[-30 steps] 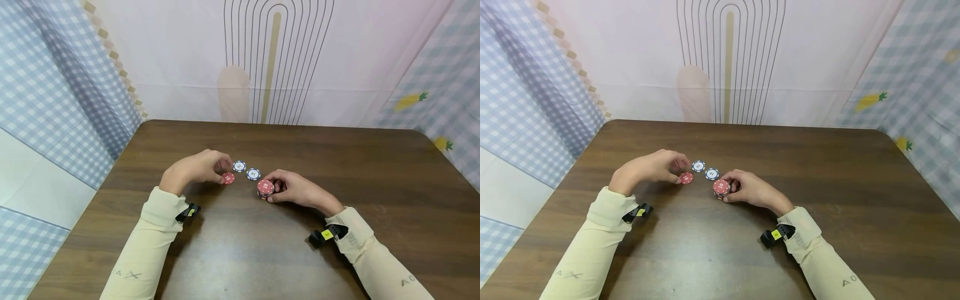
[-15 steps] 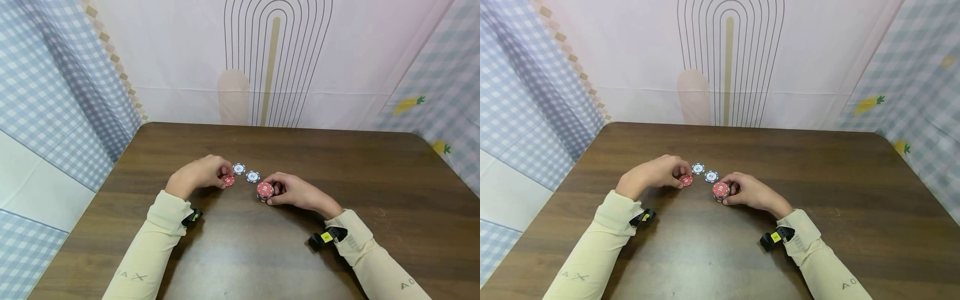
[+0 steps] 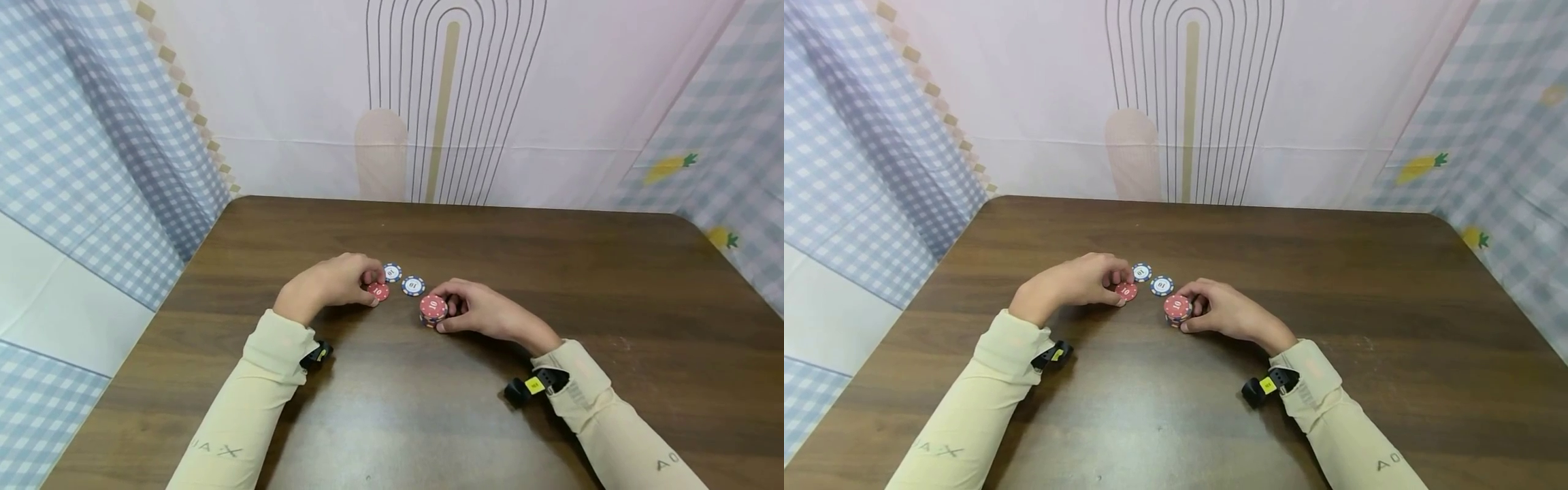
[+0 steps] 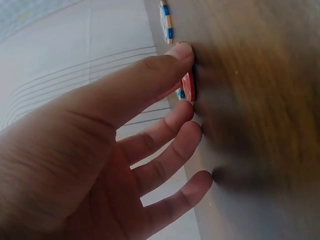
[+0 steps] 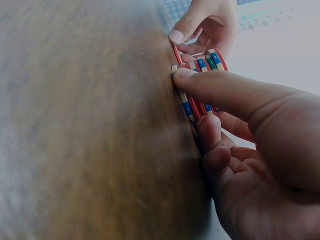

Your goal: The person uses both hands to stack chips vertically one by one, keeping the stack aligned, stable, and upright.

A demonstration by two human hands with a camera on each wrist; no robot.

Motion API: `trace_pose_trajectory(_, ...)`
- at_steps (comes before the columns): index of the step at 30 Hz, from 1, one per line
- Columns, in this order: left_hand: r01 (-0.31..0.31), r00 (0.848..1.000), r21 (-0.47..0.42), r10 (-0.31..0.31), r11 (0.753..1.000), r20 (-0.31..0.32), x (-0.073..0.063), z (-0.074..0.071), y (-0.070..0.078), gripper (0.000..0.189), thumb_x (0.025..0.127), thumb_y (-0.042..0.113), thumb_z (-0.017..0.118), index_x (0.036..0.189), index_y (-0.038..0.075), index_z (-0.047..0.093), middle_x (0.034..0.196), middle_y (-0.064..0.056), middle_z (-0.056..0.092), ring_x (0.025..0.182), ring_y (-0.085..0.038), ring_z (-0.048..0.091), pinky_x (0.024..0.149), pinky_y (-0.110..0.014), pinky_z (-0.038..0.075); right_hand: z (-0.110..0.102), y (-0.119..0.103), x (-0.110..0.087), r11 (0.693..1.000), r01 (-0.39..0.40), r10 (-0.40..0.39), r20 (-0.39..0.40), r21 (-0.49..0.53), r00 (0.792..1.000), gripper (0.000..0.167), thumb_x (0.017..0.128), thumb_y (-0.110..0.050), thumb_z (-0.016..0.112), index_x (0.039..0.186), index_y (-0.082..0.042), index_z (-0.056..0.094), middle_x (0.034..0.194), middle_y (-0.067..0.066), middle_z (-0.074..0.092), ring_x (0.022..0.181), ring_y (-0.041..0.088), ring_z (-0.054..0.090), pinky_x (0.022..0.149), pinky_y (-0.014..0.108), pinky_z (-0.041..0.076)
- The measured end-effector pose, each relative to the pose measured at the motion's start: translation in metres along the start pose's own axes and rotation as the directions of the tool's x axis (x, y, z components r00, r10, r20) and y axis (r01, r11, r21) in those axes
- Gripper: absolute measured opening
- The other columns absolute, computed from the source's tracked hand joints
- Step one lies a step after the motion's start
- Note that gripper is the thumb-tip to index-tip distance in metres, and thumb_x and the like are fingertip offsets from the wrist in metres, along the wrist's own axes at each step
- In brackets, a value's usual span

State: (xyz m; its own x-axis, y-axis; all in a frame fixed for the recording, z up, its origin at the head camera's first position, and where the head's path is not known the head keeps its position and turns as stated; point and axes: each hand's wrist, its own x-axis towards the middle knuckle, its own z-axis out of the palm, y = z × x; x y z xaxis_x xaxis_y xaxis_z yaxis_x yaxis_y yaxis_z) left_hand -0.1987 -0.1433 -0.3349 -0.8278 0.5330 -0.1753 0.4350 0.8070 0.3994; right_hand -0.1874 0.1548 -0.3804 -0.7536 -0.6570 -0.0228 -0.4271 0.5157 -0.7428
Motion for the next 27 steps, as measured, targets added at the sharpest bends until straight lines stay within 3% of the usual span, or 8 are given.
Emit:
trace_pose_trajectory(10,0.003,1.0,-0.009,-0.003,1.0,0.02,0.0074,0.0019,0.0102,0.018,0.091,0.011,0.079,0.106,0.008,0.07,0.098,-0.004,0.067,0.092,-0.018,0.06,0.087,-0.035,0.051,-0.0023,0.0041,-0.0041,1.0,-0.006,0.006,-0.006,0.009,1.0,0.043,0.087,-0.017,0.087,0.127,-0.011,0.07,0.098,0.002,0.06,0.09,0.019,0.056,0.076,0.028,0.048)
trace_pose_trajectory(17,0.01,1.0,0.07,-0.012,0.998,0.027,0.0043,0.0051,0.0089,0.035,0.086,0.021,0.077,0.117,0.01,0.066,0.099,-0.001,0.064,0.088,-0.017,0.058,0.079,-0.034,0.05,-0.0006,0.0038,-0.0039,1.0,-0.001,0.001,-0.006,0.016,1.0,0.042,0.088,-0.019,0.086,0.126,-0.012,0.07,0.099,0.002,0.06,0.091,0.019,0.056,0.078,0.028,0.048)
trace_pose_trajectory(22,0.017,0.999,0.08,-0.02,0.997,0.043,-0.0002,0.005,0.0063,0.035,0.084,0.03,0.077,0.113,0.013,0.064,0.099,-0.002,0.061,0.09,-0.018,0.056,0.076,-0.033,0.048,0.0002,0.0016,-0.0024,1.0,0.001,-0.001,0.003,0.017,1.0,0.042,0.089,-0.021,0.086,0.127,-0.013,0.07,0.101,0.002,0.06,0.092,0.019,0.056,0.079,0.029,0.047)
trace_pose_trajectory(27,-0.028,0.999,0.066,0.026,0.997,0.034,-0.0022,0.0021,0.0063,0.027,0.083,0.026,0.076,0.104,0.012,0.066,0.097,-0.003,0.059,0.09,-0.017,0.054,0.077,-0.031,0.048,0.0002,-0.0001,-0.0016,1.0,-0.003,0.003,0.006,0.006,1.0,0.042,0.089,-0.019,0.085,0.128,-0.013,0.069,0.101,0.002,0.06,0.092,0.019,0.056,0.079,0.029,0.048)
